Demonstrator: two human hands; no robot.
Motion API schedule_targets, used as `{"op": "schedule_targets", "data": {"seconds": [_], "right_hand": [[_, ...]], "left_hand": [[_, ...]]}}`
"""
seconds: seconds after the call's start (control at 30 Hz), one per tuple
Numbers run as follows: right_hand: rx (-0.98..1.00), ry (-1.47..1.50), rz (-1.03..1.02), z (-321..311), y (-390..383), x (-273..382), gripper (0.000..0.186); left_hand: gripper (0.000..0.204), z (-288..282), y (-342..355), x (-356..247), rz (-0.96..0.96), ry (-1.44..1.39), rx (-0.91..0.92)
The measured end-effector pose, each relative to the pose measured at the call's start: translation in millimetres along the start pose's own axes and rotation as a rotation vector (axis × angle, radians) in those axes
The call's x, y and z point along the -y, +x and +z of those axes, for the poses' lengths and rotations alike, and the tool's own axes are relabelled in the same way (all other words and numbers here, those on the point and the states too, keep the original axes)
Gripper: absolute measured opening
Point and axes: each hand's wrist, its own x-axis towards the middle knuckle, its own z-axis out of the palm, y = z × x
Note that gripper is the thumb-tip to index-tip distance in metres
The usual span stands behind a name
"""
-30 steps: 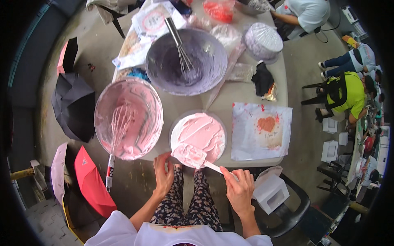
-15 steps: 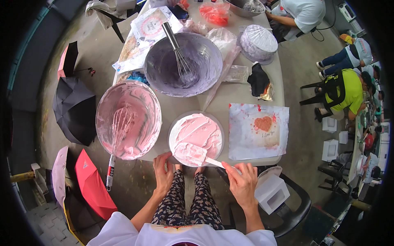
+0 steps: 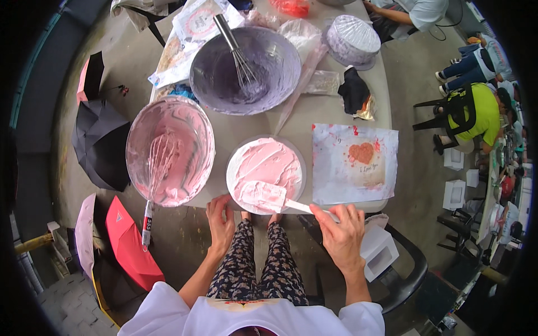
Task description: The person spreads pink frosting onto the top and sides of a small white cake using a spatula.
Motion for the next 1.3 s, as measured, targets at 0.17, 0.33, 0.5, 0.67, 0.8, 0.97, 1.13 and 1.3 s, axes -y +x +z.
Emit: {"op": "schedule_targets", "data": {"seconds": [0.17, 0.33, 0.5, 0.67, 0.8, 0.97, 1.13, 1.3], "right_hand": [[0.004, -0.035, -0.031, -2, 3, -7, 0.035], [0.029, -0.049, -0.071, -10, 16, -14, 0.035], [0.031, -0.139, -0.148, -23, 25, -22, 0.036], [0.044, -0.146, -0.169, -40, 33, -36, 0.032], [0.018, -0.088, -0.123, -46, 35, -42, 0.030], [0.083, 0.149, -0.112, -15, 27, -39, 0.032], [0.107, 0.231, -0.071, 12, 22, -43, 0.033], [0.153, 0.215, -0.037, 7, 18, -50, 0.034]], "left_hand": [[0.032, 3, -1, 3, -0.005, -0.005, 0.007], [0.031, 0, 1, 3, 0.002, 0.013, -0.001], [0.032, 3, 2, 5, 0.004, -0.007, -0.012], [0.032, 3, 2, 4, 0.001, -0.029, -0.002], [0.031, 3, 1, 7, 0.009, -0.012, -0.013], [0.028, 3, 3, 0, 0.007, 0.002, 0.011], [0.023, 4, 3, 6, 0.055, 0.066, 0.005], [0.030, 3, 2, 5, 0.018, 0.032, 0.010]]}}
